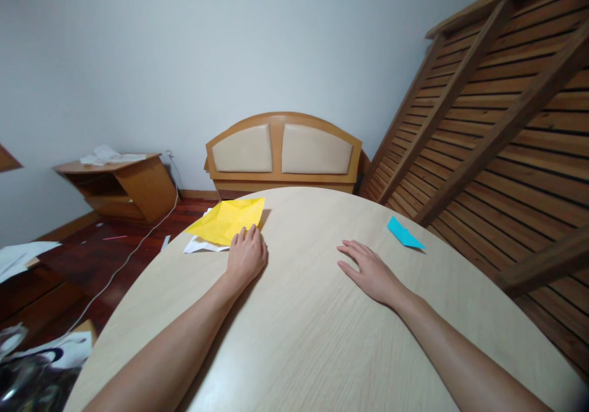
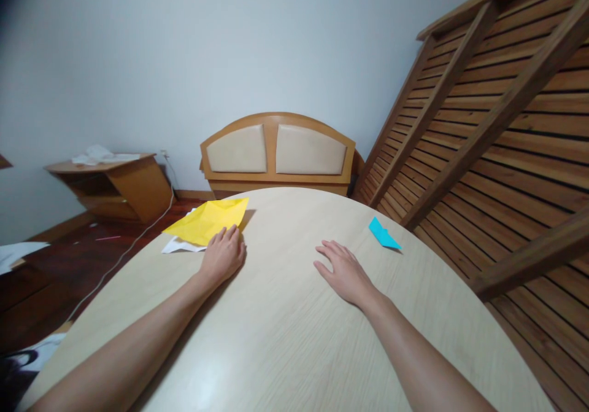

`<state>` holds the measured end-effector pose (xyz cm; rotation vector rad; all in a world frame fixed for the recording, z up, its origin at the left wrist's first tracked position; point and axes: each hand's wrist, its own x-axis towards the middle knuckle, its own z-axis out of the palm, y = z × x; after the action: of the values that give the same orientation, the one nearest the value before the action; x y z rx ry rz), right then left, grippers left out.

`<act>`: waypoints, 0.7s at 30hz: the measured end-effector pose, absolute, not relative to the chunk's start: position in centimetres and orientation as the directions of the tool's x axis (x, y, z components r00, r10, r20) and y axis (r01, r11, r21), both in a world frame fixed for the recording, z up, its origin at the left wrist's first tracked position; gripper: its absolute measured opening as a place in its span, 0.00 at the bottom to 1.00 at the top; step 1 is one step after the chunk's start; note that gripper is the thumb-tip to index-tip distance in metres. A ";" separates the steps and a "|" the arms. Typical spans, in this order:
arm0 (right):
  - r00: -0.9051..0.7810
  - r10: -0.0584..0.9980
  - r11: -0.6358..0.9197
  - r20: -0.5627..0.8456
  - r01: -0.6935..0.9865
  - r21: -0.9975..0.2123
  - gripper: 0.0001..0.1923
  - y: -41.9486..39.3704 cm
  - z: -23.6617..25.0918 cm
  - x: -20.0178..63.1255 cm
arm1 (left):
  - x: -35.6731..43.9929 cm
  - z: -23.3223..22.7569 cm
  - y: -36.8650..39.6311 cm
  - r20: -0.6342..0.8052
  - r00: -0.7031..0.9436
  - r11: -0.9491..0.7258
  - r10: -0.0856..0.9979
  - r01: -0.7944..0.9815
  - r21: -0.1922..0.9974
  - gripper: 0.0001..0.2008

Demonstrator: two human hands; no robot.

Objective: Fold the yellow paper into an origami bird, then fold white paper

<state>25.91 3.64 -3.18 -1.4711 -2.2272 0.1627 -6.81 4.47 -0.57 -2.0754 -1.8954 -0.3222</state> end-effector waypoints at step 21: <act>-0.020 0.914 0.307 0.405 0.687 -0.658 0.24 3.7 -2.0 25.6 | 1.7 2.3 -4.7 0.355 0.630 -0.720 0.691 0.646 0.253 0.15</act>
<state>25.62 3.71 -1.97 -1.4439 -1.7686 0.3550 1.67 -4.65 2.26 -2.9271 -1.2047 -0.7077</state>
